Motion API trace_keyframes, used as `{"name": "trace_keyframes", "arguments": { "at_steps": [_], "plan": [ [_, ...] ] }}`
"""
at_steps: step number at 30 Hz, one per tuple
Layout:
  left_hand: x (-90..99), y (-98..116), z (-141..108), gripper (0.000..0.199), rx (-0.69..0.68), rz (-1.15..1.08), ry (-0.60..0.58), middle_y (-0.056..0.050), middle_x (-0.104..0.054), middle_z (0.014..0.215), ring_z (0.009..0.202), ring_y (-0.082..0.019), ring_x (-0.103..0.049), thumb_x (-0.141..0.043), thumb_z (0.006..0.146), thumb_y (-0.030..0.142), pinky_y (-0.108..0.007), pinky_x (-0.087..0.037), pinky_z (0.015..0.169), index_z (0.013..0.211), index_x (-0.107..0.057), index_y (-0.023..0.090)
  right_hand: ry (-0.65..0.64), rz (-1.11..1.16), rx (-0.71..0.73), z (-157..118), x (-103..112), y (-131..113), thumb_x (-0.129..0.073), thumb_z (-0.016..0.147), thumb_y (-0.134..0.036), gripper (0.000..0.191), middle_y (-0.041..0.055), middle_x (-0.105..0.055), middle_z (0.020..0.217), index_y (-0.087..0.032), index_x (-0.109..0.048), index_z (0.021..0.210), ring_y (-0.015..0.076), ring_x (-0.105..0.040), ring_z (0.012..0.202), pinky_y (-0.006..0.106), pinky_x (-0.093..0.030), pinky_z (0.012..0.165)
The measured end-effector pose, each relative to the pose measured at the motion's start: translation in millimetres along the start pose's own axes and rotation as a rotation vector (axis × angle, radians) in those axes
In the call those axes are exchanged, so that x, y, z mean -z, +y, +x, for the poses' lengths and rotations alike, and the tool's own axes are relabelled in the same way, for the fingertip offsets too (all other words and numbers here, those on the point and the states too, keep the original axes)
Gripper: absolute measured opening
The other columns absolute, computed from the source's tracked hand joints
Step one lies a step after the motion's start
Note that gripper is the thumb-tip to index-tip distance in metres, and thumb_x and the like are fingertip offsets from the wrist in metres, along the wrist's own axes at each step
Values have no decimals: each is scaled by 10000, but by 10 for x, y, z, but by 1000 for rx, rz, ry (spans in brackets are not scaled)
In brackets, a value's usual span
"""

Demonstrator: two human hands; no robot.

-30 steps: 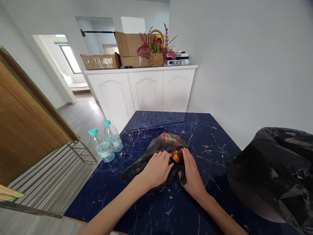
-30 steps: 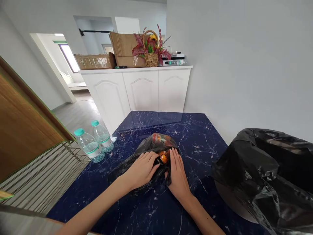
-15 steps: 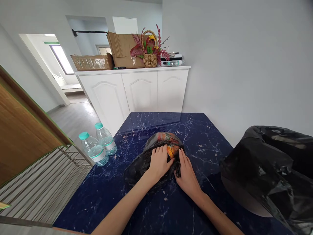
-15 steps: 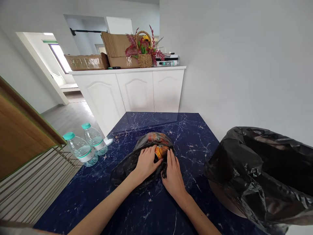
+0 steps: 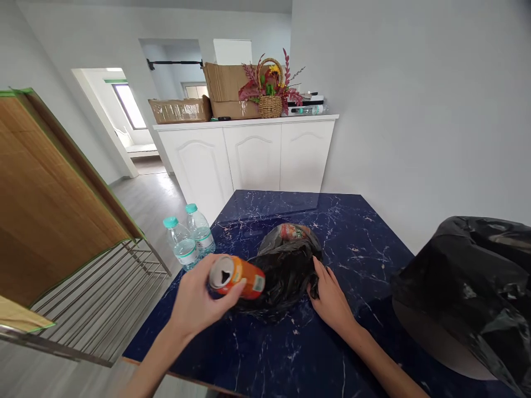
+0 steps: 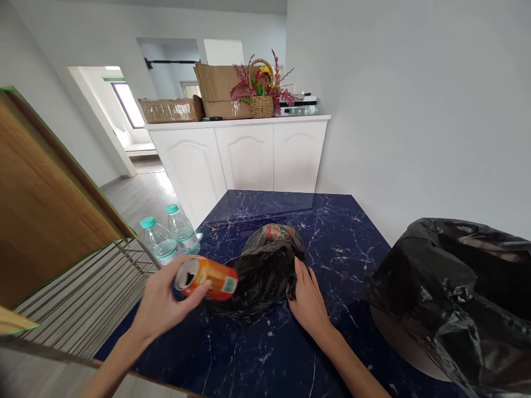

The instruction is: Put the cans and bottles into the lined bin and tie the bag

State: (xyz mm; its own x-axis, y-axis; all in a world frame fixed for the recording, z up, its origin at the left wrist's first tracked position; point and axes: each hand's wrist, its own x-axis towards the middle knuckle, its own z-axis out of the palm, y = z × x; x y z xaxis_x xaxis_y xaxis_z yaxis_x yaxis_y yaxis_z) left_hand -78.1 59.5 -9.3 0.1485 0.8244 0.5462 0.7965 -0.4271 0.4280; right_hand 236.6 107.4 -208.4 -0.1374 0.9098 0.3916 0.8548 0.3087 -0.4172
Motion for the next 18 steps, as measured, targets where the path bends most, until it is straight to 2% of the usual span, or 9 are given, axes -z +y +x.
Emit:
{"name": "trace_keyframes", "arguments": {
  "at_steps": [4, 8, 11, 13, 16, 18],
  "plan": [
    [481, -398, -223, 406, 226, 118, 70, 19, -708, 726, 629, -173, -623, -641, 872, 605, -253, -469, 607, 921, -695, 206, 16, 17, 16, -12, 3, -7, -364, 1104, -309, 771, 140, -381, 1744, -243, 33, 1762, 329, -446, 1568, 597, -328, 1320],
    [732, -721, -341, 433, 381, 342, 115, 49, -589, 616, 552, -161, -517, -662, 839, 673, -251, -362, 563, 819, -632, 242, 31, 40, 25, -29, -1, -12, -388, 1088, -300, 758, 150, -393, 1727, -242, -44, 1762, 360, -413, 1581, 608, -401, 1276],
    [745, -861, -349, 472, 385, 481, 106, 13, -633, 729, 642, -193, -584, -679, 818, 707, -260, -344, 598, 811, -583, 246, 65, 55, 4, -47, 55, -32, -426, 1078, -305, 771, 166, -342, 1742, -235, -67, 1757, 383, -356, 1605, 613, -456, 1238],
    [708, -915, -336, 485, 421, 549, 51, -12, -674, 828, 724, -225, -636, -678, 829, 721, -261, -330, 598, 863, -596, 244, 101, 72, 30, -56, 163, -79, -440, 1049, -232, 793, 147, -283, 1769, -251, -82, 1756, 376, -309, 1627, 615, -437, 1253],
    [637, -976, -317, 507, 513, 608, -51, -33, -706, 895, 816, -271, -686, -650, 864, 748, -260, -317, 589, 927, -628, 245, 94, 135, 218, -74, 405, -229, -447, 971, -105, 850, 86, -226, 1795, -301, -160, 1746, 351, -237, 1657, 613, -362, 1300],
    [591, -1024, -307, 531, 542, 616, -84, -48, -725, 922, 857, -298, -705, -630, 876, 769, -267, -329, 596, 955, -646, 244, 25, 182, 396, -95, 550, -373, -495, 924, -95, 882, 79, -196, 1805, -290, -212, 1737, 368, -194, 1667, 636, -315, 1316]
  ]
}}
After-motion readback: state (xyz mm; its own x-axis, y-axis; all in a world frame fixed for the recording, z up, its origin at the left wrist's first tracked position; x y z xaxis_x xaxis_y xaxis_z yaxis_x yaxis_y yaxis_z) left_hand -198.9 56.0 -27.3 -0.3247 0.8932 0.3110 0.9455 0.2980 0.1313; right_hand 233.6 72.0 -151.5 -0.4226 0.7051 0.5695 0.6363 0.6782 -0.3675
